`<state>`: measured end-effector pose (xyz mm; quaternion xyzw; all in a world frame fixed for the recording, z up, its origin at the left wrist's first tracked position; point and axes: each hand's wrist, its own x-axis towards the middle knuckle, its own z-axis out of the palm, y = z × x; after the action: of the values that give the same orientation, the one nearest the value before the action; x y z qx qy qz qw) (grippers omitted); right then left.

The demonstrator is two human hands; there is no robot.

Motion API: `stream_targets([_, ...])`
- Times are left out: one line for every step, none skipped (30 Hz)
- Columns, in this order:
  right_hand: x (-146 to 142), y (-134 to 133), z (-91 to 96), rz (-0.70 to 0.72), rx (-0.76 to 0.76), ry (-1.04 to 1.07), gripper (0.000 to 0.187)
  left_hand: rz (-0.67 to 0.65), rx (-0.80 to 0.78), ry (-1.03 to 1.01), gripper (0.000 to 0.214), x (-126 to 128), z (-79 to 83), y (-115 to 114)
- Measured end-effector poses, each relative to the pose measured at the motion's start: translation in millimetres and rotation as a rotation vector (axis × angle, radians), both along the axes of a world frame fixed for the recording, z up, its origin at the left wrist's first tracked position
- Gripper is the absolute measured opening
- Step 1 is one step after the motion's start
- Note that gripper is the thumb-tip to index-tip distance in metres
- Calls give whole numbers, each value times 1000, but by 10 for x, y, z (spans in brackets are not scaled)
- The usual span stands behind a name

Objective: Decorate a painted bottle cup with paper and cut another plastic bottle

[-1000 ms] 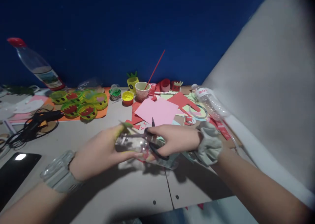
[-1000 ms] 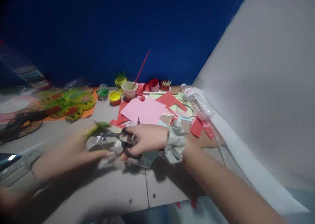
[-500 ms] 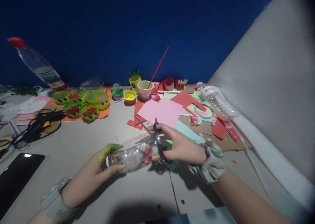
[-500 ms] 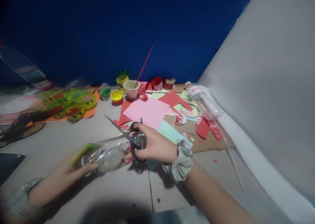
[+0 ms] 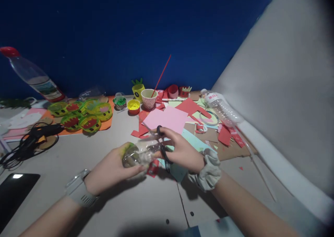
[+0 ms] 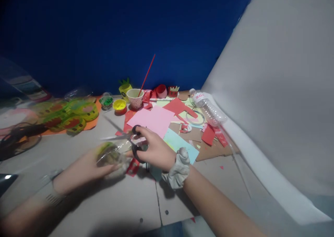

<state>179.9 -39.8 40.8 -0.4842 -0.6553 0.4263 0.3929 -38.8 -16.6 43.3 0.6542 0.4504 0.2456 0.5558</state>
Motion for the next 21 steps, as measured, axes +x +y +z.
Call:
stream_targets([1,33,-42,-67,14,48,43,19,-24,-58,34,12,-46,40])
stream_targets([5,72,-84,-136,32,77,40,52,-51,-132,34,17,-103,82])
stream_targets([9,114,-123,-183,40,73,37,90,-72,-201,32,14,-169,125])
stream_targets([11,154,-159,-200,42,31,33,123,-80,-250,32,6,-242,166])
stream_targets([9,189,-190,-183,40,-47,30,142,-90,-292,34,-5,-317,205])
stream_targets([1,215,-217,-143,45,-141,26,153,-95,-334,37,-17,-390,239])
stream_targets([-15,232,-240,-91,59,-236,24,166,-91,-378,39,-30,-458,268])
stream_targets([-36,239,-260,-50,87,-321,24,171,-87,-418,42,-41,-516,288])
stream_targets([-60,236,-277,-30,113,-388,26,170,-83,-452,44,-50,-563,300])
stream_targets([-86,226,-288,-6,125,-445,28,165,-82,-480,45,-56,-597,304])
stream_targets([-110,211,-294,11,134,-492,28,159,-84,-503,45,-61,-619,301])
stream_targets([-132,194,-295,18,137,-533,29,154,-87,-523,45,-64,-631,292])
stream_targets([-148,177,-291,29,134,-576,30,149,-89,-541,44,-68,-633,282])
stream_targets([-159,161,-283,41,127,-622,32,140,-90,-559,45,-74,-628,272])
stream_targets([-164,148,-274,57,119,-657,34,122,-85,-569,44,-81,-619,265])
stream_targets([-164,138,-264,78,108,-683,35,104,-78,-575,43,-92,-608,263])
stream_targets([-160,129,-255,99,96,-698,35,91,-72,-571,41,-107,-596,265])
stream_targets([-153,121,-247,118,82,-706,36,90,-71,-554,39,-124,-584,272])
stream_targets([-144,113,-242,133,63,-713,36,88,-82,-529,38,-144,-572,283])
stream_targets([-133,106,-240,145,44,-719,37,79,-97,-501,39,-166,-562,297])
stream_targets([-122,98,-240,151,29,-727,37,80,-107,-482,41,-191,-552,314])
